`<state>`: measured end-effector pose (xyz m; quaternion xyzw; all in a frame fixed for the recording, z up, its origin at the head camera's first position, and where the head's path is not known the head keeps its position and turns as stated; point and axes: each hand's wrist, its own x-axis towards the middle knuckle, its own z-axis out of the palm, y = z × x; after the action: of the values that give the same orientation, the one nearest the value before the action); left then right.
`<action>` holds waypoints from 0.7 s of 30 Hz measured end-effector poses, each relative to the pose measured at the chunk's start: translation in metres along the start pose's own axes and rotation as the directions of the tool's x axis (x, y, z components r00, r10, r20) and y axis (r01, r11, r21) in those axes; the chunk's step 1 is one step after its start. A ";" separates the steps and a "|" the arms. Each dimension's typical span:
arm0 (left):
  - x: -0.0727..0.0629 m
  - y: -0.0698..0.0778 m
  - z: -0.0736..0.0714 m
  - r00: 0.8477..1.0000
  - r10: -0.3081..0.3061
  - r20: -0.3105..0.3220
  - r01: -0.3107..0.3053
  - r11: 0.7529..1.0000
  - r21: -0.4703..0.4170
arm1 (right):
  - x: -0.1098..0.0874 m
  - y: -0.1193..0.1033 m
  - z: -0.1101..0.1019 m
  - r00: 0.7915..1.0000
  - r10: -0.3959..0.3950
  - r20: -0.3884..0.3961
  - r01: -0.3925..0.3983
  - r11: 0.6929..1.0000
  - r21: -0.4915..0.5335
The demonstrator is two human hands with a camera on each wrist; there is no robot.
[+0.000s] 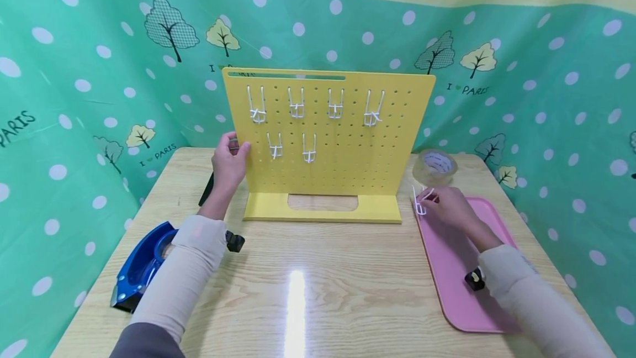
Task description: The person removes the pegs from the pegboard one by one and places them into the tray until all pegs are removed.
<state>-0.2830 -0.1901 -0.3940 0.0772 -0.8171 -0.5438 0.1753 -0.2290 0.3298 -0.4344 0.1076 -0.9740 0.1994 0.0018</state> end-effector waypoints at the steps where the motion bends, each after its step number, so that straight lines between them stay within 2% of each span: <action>1: 0.000 0.000 0.000 1.000 -0.002 0.000 0.002 1.000 0.000 | -0.001 0.004 0.001 1.000 -0.003 0.003 0.003 1.000 -0.003; 4: 0.000 0.001 0.001 1.000 -0.006 -0.006 0.006 1.000 0.001 | -0.003 0.014 0.002 1.000 0.012 0.017 -0.012 1.000 -0.020; 11: 0.000 0.003 0.001 1.000 -0.004 -0.005 0.004 1.000 0.007 | -0.009 0.028 0.004 0.988 0.113 0.103 -0.109 0.993 -0.048; 21: 0.001 -0.001 0.001 1.000 -0.011 -0.008 0.011 1.000 0.012 | -0.009 0.029 0.006 0.984 0.116 0.137 -0.108 0.992 -0.069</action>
<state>-0.2845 -0.1903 -0.3946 0.0847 -0.8191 -0.5397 0.1750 -0.2263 0.3558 -0.4515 0.0663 -0.9819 0.1611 -0.0750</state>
